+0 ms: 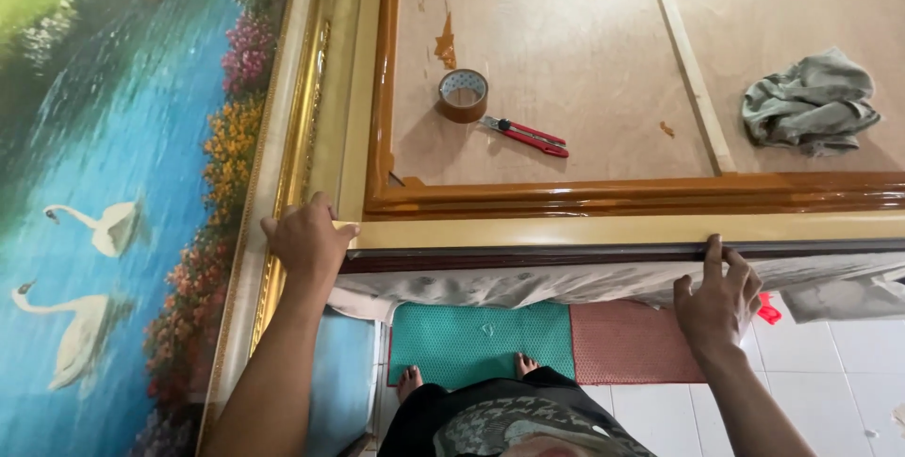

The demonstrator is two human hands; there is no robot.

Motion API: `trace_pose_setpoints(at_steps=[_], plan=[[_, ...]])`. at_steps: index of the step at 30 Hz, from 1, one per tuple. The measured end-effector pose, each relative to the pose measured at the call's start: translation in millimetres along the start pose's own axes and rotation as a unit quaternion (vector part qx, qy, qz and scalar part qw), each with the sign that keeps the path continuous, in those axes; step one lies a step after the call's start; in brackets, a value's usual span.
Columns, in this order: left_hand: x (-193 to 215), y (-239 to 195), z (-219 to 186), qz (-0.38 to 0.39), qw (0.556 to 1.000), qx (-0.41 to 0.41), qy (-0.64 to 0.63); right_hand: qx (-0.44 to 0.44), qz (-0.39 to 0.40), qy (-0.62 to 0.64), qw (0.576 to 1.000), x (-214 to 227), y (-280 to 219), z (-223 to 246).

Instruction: The person applies masking tape along the edges of a wooden picture frame resting on a workbench. They smooth the tape, cut it with a utility knife, and wipe the frame with a cloth. The person repeats this process on multiple sides of the frame.

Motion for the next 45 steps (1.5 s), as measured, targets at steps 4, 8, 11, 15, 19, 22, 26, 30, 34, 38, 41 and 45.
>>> trace_pose_setpoints(at_steps=[4, 8, 11, 15, 19, 22, 26, 30, 34, 38, 41, 45], plan=[[2.3, -0.5, 1.3, -0.007, 1.000, 0.004, -0.011, -0.012, 0.015, 0.021, 1.000, 2.1, -1.2, 2.8], [4.0, 1.4, 1.1, 0.005, 1.000, 0.015, -0.026, -0.001, -0.006, 0.017, 1.000, 0.3, -0.8, 0.0], [5.4, 1.5, -0.9, 0.014, 0.999, 0.015, -0.025, -0.006, 0.004, 0.015, 1.000, 1.3, -1.1, 0.1], [4.9, 5.4, -3.7, 0.032, 0.999, 0.024, -0.005, -0.019, 0.016, 0.004, 1.000, 0.9, 0.5, 1.6], [6.8, 9.9, -5.4, 0.024, 0.999, 0.022, -0.022, -0.014, 0.012, 0.009, 1.000, 2.0, 0.3, 2.4], [10.0, 11.3, -7.4, 0.048, 0.998, 0.026, -0.014, -0.012, 0.020, 0.010, 1.000, 4.2, -0.4, 3.0], [10.5, 9.2, -7.1, 0.063, 0.998, 0.020, -0.016, -0.015, 0.017, 0.026, 0.999, 9.0, -1.6, 7.4], [1.7, 6.9, -6.1, 0.056, 0.998, -0.009, -0.005, -0.023, 0.012, 0.024, 0.999, 6.5, -1.9, 7.0], [3.6, 1.9, -10.2, 0.015, 0.999, -0.041, -0.003, -0.024, 0.019, 0.021, 0.999, 6.6, -2.0, 8.2], [-5.0, 0.7, -9.0, -0.010, 0.998, -0.062, -0.007, -0.019, 0.023, 0.019, 0.999, 8.6, -2.5, 9.8], [-9.8, 1.9, -8.6, -0.022, 0.997, -0.070, 0.006, -0.019, 0.023, 0.021, 0.999, 11.1, -2.2, 13.1], [-11.9, 0.5, -9.8, -0.039, 0.996, -0.079, 0.019, -0.013, 0.015, 0.030, 0.999, 9.5, -3.8, 11.3]])
Point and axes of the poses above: each hand's wrist, its own y-axis towards the middle knuckle, its own x-axis out of the back of the hand, z = x × y, the point moved 4 cm from there along y, towards the middle knuckle, and after that the axes turned 4 degrees about -y, right-handed, at the moved point
